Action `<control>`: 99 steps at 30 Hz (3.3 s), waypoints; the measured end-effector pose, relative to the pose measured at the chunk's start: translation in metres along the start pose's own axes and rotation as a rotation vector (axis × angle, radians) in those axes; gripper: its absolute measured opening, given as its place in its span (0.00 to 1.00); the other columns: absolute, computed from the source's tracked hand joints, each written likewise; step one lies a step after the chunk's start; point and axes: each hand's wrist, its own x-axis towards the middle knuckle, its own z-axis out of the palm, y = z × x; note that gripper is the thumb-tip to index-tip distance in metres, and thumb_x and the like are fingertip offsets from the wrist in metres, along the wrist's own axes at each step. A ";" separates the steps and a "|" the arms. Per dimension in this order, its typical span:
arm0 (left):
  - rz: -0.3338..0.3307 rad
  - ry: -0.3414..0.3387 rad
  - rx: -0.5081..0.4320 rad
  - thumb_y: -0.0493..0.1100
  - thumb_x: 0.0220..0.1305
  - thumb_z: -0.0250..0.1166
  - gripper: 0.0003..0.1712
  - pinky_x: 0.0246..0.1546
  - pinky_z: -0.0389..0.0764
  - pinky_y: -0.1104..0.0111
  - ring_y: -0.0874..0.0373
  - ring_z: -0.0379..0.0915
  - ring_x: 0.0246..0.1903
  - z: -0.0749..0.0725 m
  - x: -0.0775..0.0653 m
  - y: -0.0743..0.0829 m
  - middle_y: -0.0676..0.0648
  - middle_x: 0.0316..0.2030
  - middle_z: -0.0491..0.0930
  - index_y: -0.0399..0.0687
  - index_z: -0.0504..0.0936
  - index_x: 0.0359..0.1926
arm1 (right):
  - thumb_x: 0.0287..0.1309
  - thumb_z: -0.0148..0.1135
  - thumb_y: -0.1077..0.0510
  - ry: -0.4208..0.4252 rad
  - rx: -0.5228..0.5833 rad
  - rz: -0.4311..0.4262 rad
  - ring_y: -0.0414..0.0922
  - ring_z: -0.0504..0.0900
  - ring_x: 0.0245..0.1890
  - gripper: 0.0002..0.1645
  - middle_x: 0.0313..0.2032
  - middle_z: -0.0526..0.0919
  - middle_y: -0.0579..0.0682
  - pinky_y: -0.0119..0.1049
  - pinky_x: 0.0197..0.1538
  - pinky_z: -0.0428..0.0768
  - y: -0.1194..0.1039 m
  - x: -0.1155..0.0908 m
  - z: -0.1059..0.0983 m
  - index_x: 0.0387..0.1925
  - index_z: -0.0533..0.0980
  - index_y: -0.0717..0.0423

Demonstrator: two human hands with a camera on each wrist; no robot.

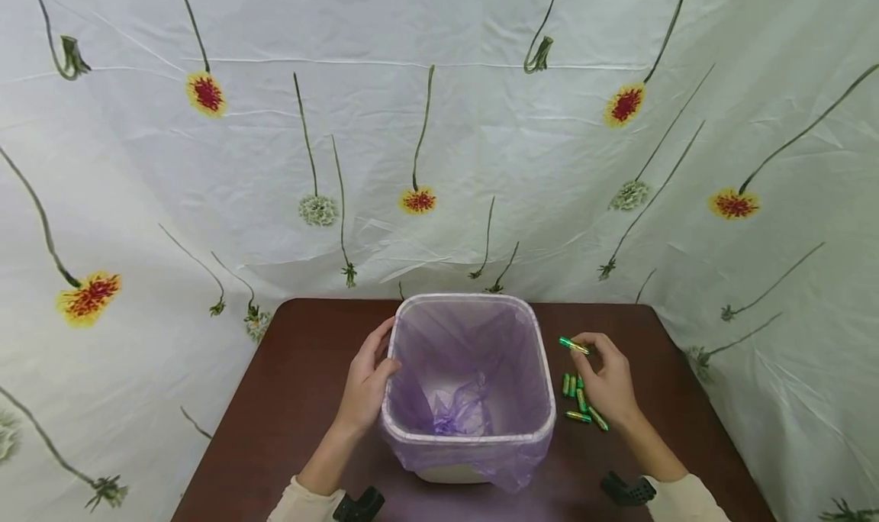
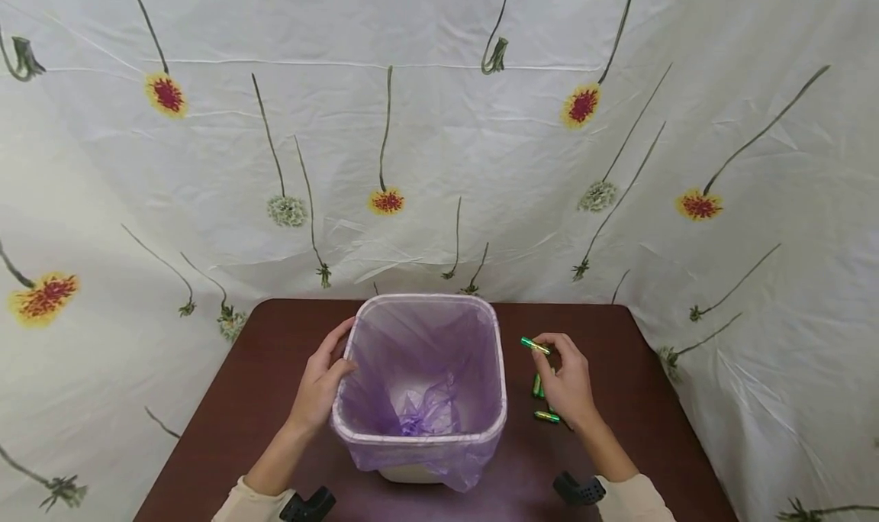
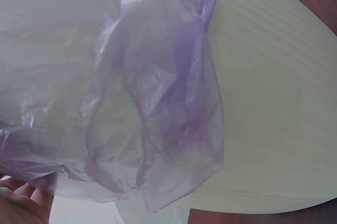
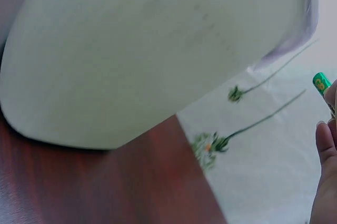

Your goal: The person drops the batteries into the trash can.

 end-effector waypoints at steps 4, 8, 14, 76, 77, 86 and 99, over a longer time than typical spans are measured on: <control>-0.003 0.002 0.004 0.21 0.59 0.52 0.39 0.54 0.75 0.74 0.37 0.66 0.66 0.001 0.000 0.000 0.30 0.70 0.67 0.30 0.63 0.75 | 0.59 0.61 0.81 -0.002 0.038 -0.052 0.39 0.78 0.38 0.12 0.40 0.81 0.60 0.22 0.43 0.75 -0.010 0.011 0.001 0.44 0.79 0.72; -0.001 0.006 0.001 0.22 0.59 0.52 0.40 0.55 0.74 0.74 0.37 0.64 0.67 0.001 0.000 -0.001 0.30 0.71 0.65 0.29 0.63 0.75 | 0.60 0.60 0.81 -0.017 0.081 -0.069 0.38 0.78 0.38 0.12 0.39 0.81 0.61 0.23 0.42 0.75 -0.022 0.023 0.001 0.44 0.78 0.72; 0.008 0.010 0.008 0.21 0.59 0.52 0.39 0.56 0.73 0.75 0.37 0.62 0.69 0.001 0.001 -0.001 0.30 0.72 0.64 0.28 0.62 0.74 | 0.61 0.61 0.79 -0.072 0.166 -0.059 0.44 0.81 0.43 0.12 0.43 0.81 0.59 0.25 0.46 0.78 -0.045 0.040 0.002 0.45 0.79 0.70; 0.007 0.017 0.039 0.24 0.59 0.53 0.39 0.55 0.72 0.76 0.38 0.64 0.68 0.004 -0.001 0.001 0.31 0.71 0.65 0.29 0.64 0.74 | 0.62 0.66 0.72 -0.264 0.078 -0.243 0.44 0.77 0.37 0.21 0.43 0.82 0.53 0.35 0.39 0.77 -0.063 0.066 0.012 0.56 0.80 0.60; 0.005 0.019 0.038 0.23 0.59 0.53 0.39 0.55 0.71 0.76 0.38 0.63 0.68 0.004 -0.002 0.000 0.32 0.71 0.65 0.29 0.64 0.74 | 0.61 0.66 0.72 -0.255 0.076 -0.238 0.44 0.77 0.37 0.21 0.43 0.82 0.53 0.35 0.40 0.77 -0.063 0.065 0.010 0.56 0.80 0.60; 0.024 0.022 0.032 0.23 0.60 0.52 0.38 0.56 0.70 0.77 0.38 0.61 0.69 0.001 0.000 0.001 0.32 0.72 0.65 0.29 0.64 0.74 | 0.60 0.65 0.74 -0.179 0.031 -0.169 0.43 0.78 0.39 0.23 0.43 0.83 0.52 0.30 0.42 0.76 -0.051 0.056 -0.007 0.57 0.80 0.60; 0.029 0.015 0.036 0.23 0.59 0.52 0.39 0.57 0.69 0.77 0.38 0.60 0.70 0.001 0.001 0.000 0.31 0.72 0.65 0.29 0.63 0.74 | 0.58 0.68 0.73 -0.108 -0.065 -0.128 0.42 0.78 0.38 0.23 0.42 0.83 0.51 0.28 0.41 0.75 -0.030 0.039 -0.021 0.55 0.81 0.60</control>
